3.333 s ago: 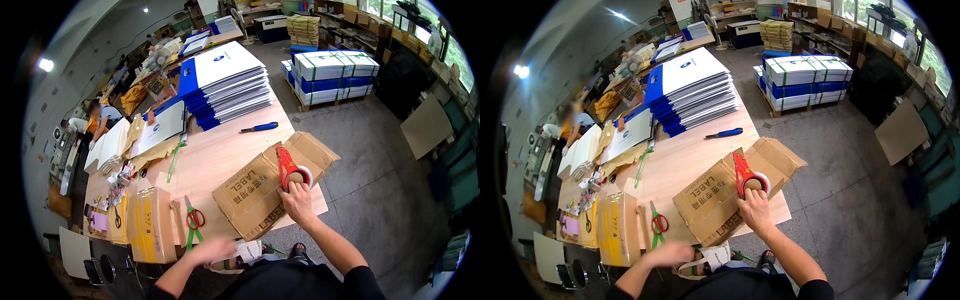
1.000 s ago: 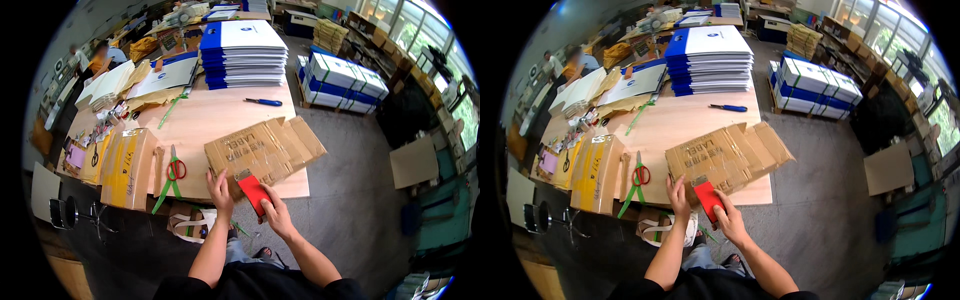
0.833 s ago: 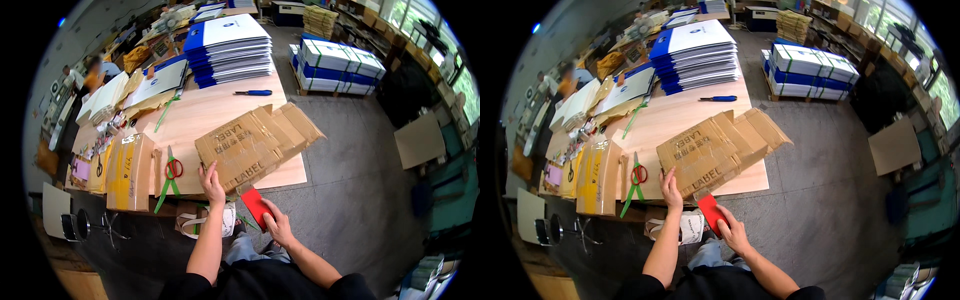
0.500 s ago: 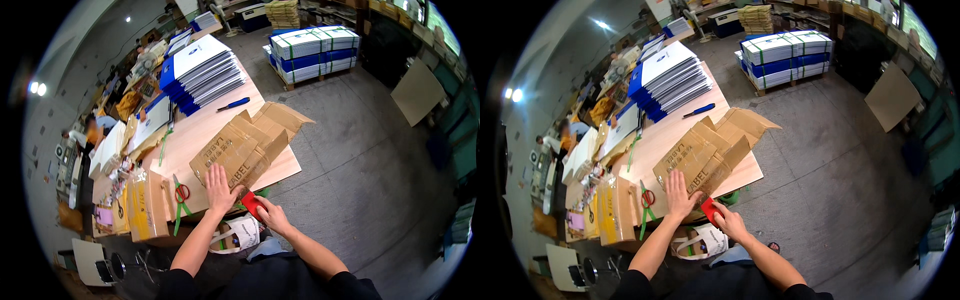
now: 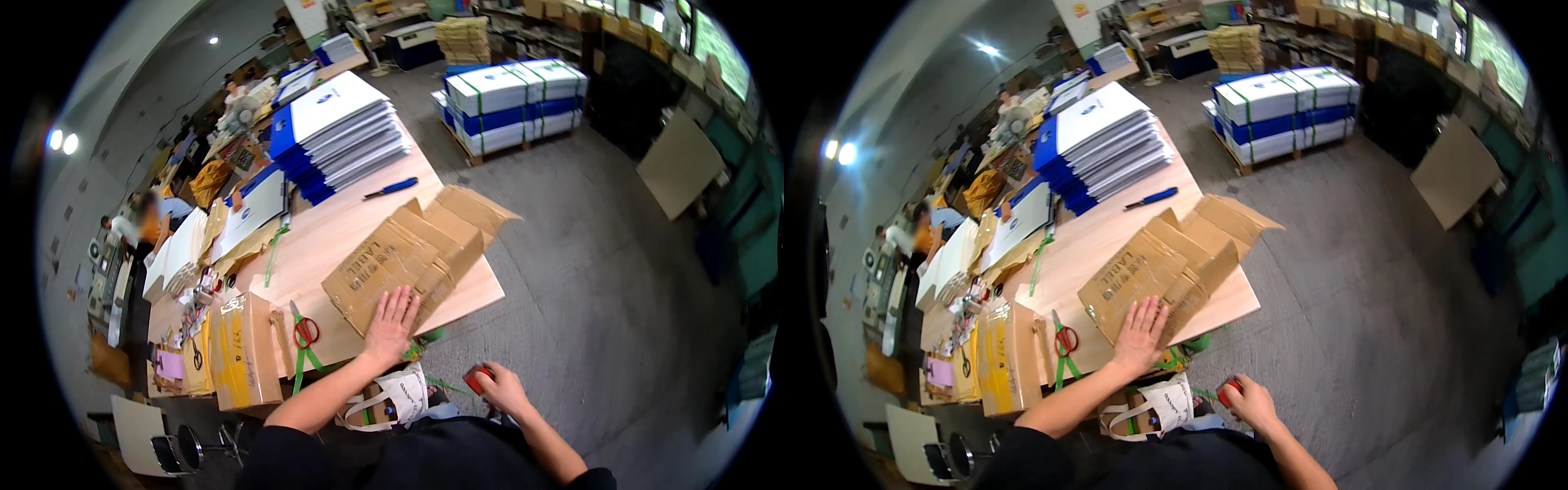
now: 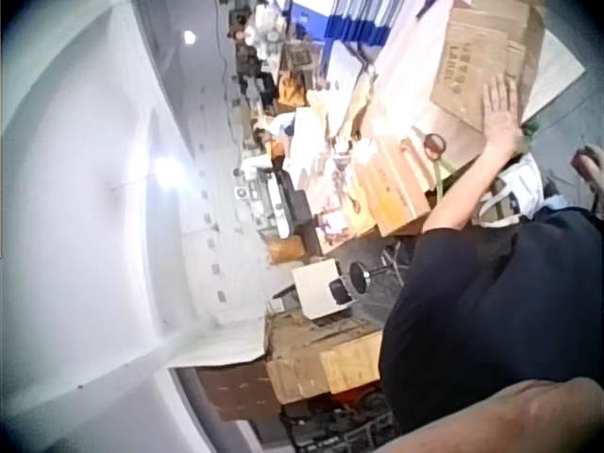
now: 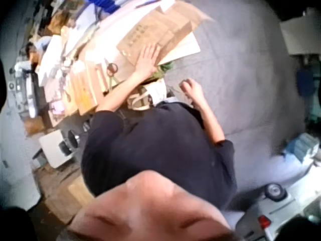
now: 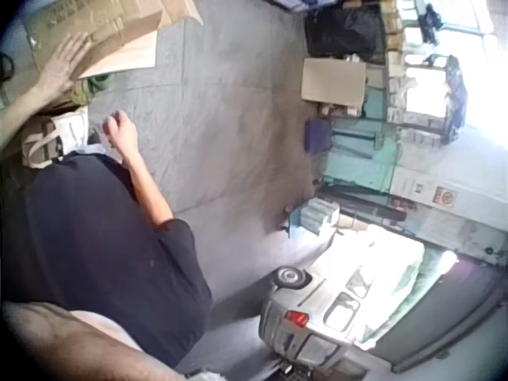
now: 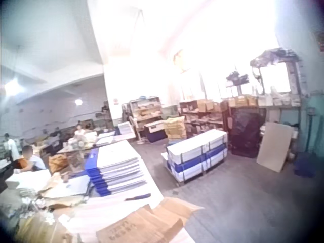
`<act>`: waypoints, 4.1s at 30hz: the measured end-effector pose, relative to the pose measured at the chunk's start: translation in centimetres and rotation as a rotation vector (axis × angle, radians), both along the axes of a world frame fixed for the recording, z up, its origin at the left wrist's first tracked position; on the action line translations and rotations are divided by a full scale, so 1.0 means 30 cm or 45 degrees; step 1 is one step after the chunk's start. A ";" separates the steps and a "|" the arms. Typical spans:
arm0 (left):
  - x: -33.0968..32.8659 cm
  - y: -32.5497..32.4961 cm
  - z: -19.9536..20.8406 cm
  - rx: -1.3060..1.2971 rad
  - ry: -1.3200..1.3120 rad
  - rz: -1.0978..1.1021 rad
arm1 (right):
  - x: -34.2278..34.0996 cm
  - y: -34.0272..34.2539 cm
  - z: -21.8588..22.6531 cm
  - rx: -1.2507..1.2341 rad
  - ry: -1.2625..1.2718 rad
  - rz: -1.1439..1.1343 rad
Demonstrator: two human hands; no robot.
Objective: The person assembles a cardboard box, places a stack of paper inside, and seals the box with tape. They then cut a piece of cardboard and place it on top of the sealed box before taping it down.
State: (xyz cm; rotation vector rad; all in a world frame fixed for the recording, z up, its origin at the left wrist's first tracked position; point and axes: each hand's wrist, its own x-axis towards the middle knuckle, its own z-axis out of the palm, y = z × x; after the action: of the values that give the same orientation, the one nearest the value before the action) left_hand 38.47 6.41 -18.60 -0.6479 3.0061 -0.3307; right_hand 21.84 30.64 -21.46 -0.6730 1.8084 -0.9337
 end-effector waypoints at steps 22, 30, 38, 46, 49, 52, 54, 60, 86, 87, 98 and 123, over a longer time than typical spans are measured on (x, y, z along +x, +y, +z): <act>0.359 -0.201 -0.027 2.505 1.124 0.759 | 0.342 -0.317 0.278 -0.488 -0.440 0.012; 0.383 -0.777 -0.048 1.347 1.049 0.755 | 0.364 -0.429 0.320 -0.401 -0.252 -0.041; 0.419 -0.837 -0.234 1.634 1.087 1.019 | 0.392 -0.613 0.310 -0.300 -0.179 -0.034; 0.401 -0.776 -0.243 2.072 0.860 1.301 | 0.362 -0.591 0.290 -0.262 0.006 -0.017; 0.461 -0.826 -0.432 1.734 1.121 0.986 | 0.378 -0.600 0.315 -0.296 0.010 0.037; 0.383 -0.854 -0.363 1.615 1.271 1.041 | 0.346 -0.601 0.348 -0.315 0.027 0.057; 0.345 -0.829 -0.245 1.690 1.398 1.068 | 0.331 -0.594 0.359 -0.263 -0.037 0.103; 0.193 -0.670 -0.106 0.719 0.685 1.029 | 0.341 -0.608 0.276 -0.480 0.061 0.096; 0.119 -0.099 -0.041 0.016 0.209 0.140 | 0.194 -0.082 -0.245 0.028 0.625 0.427; 0.105 -0.064 -0.030 -0.008 0.136 0.086 | 0.163 -0.015 -0.271 0.124 0.542 0.362; 0.003 0.019 -0.008 -0.333 -0.019 -0.077 | -0.080 0.826 -0.620 0.729 0.205 -0.623; 0.021 0.191 -0.478 0.400 1.052 1.673 | -0.304 1.050 -0.720 0.682 0.329 -0.614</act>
State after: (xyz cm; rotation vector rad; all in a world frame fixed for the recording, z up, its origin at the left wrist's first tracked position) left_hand 39.09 12.14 -32.93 -2.8534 2.1983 0.5815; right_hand 12.73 62.14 -43.06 -0.0123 2.3827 -0.6248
